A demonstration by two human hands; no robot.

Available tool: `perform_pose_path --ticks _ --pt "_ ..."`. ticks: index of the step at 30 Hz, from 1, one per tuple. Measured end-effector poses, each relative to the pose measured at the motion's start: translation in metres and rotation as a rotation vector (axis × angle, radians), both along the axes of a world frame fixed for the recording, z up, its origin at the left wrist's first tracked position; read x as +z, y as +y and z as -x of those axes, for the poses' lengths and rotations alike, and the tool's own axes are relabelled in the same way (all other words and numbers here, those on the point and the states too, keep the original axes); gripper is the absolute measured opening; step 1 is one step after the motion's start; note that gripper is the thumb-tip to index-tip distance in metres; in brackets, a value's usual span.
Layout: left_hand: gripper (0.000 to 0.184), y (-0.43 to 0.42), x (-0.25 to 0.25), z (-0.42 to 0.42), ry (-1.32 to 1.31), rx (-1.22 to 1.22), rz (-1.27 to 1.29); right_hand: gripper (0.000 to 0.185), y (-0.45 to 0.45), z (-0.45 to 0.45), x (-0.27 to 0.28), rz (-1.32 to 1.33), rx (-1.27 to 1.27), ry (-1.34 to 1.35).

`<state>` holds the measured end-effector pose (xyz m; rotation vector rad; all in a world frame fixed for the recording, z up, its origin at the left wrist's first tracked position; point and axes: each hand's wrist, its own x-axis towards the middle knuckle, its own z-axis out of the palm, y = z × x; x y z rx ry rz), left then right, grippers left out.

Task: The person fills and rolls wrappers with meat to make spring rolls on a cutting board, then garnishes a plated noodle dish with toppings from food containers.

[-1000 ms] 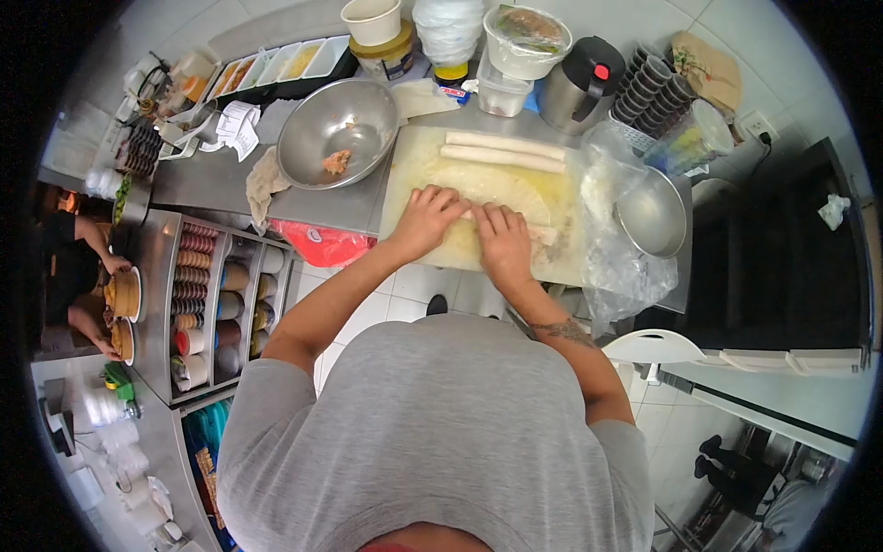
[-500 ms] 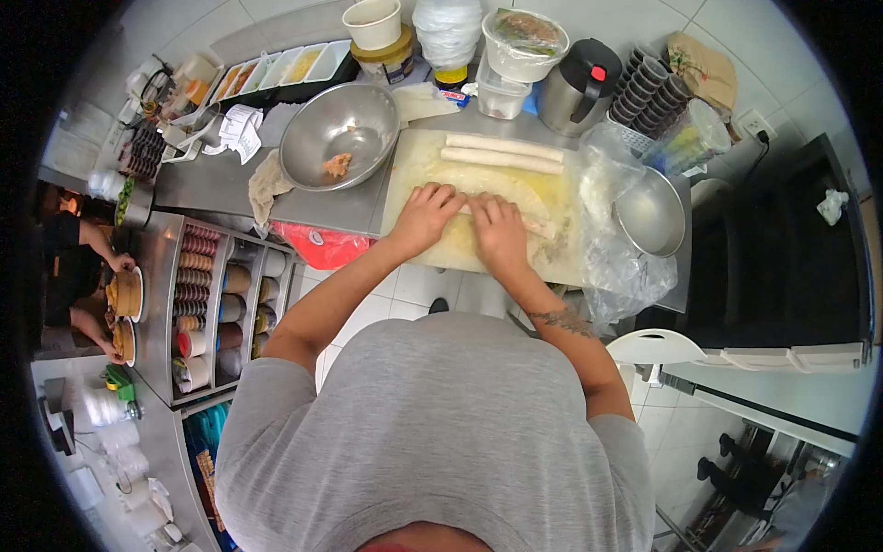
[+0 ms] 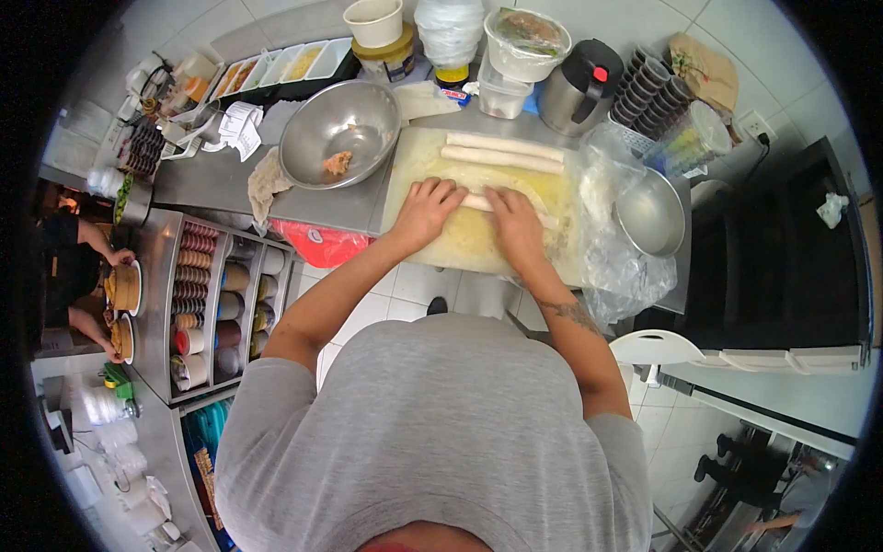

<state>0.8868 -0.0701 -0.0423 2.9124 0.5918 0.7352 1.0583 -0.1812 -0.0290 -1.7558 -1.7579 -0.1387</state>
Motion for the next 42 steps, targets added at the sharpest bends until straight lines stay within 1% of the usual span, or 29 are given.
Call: perform_pose_path --ticks 2,5,8,11,14,15,18,20,21,23,26,29,30,33,36,39,42 --pt "0.045 0.004 0.000 0.000 -0.004 -0.008 0.011 0.030 -0.017 -0.023 -0.008 0.023 -0.034 0.024" --pt "0.045 0.004 0.002 0.000 0.011 -0.019 0.029 0.029 -0.028 -0.033 -0.003 0.059 -0.029 0.052" --pt "0.046 0.007 0.007 -0.002 0.062 -0.030 0.058 0.029 -0.024 -0.039 -0.006 0.101 -0.174 -0.063" --pt "0.046 0.012 0.009 -0.003 0.088 -0.036 0.069 0.034 -0.013 -0.019 0.009 -0.091 -0.095 -0.197" --pt "0.046 0.014 0.012 -0.004 0.134 -0.052 0.125 0.040 -0.006 0.007 0.003 -0.046 -0.009 -0.190" --pt "0.046 0.017 0.014 -0.005 0.154 -0.057 0.145 0.041 -0.004 0.006 0.000 -0.048 -0.024 -0.188" --pt "0.046 0.015 0.008 -0.007 -0.005 -0.006 0.096 0.043 0.001 0.002 -0.006 -0.039 -0.048 -0.191" --pt "0.047 0.006 0.007 -0.007 0.010 0.003 0.017 0.043 0.006 -0.001 -0.002 -0.011 -0.056 -0.203" --pt "0.047 0.003 0.007 -0.007 0.016 0.010 -0.023 0.042 0.010 -0.005 -0.003 0.008 -0.034 -0.184" --pt "0.047 0.005 0.006 -0.007 0.000 0.013 0.013 0.041 0.010 -0.016 -0.006 0.055 0.016 -0.142" --pt "0.048 0.009 0.005 -0.006 -0.004 0.003 0.020 0.035 -0.006 -0.027 0.001 0.010 -0.057 0.011" --pt "0.048 0.014 0.002 -0.008 -0.020 0.003 0.020 0.028 -0.022 -0.043 -0.005 0.064 -0.121 0.128" --pt "0.048 0.013 0.002 -0.008 -0.023 0.003 0.025 0.023 -0.022 -0.043 -0.001 0.100 -0.142 0.132" --pt "0.049 0.017 0.005 -0.010 0.035 0.012 0.047 0.027 -0.010 -0.040 -0.001 -0.030 -0.219 -0.088" --pt "0.049 0.022 0.009 -0.014 0.137 0.025 0.096 0.035 -0.007 -0.026 0.012 -0.076 -0.056 -0.230" --pt "0.049 0.033 0.007 -0.017 0.137 -0.019 0.135 0.041 -0.002 -0.023 0.001 -0.053 -0.045 -0.193" --pt "0.049 0.036 0.002 -0.019 -0.057 0.013 0.116 0.042 0.005 -0.035 -0.002 -0.037 -0.004 -0.207"
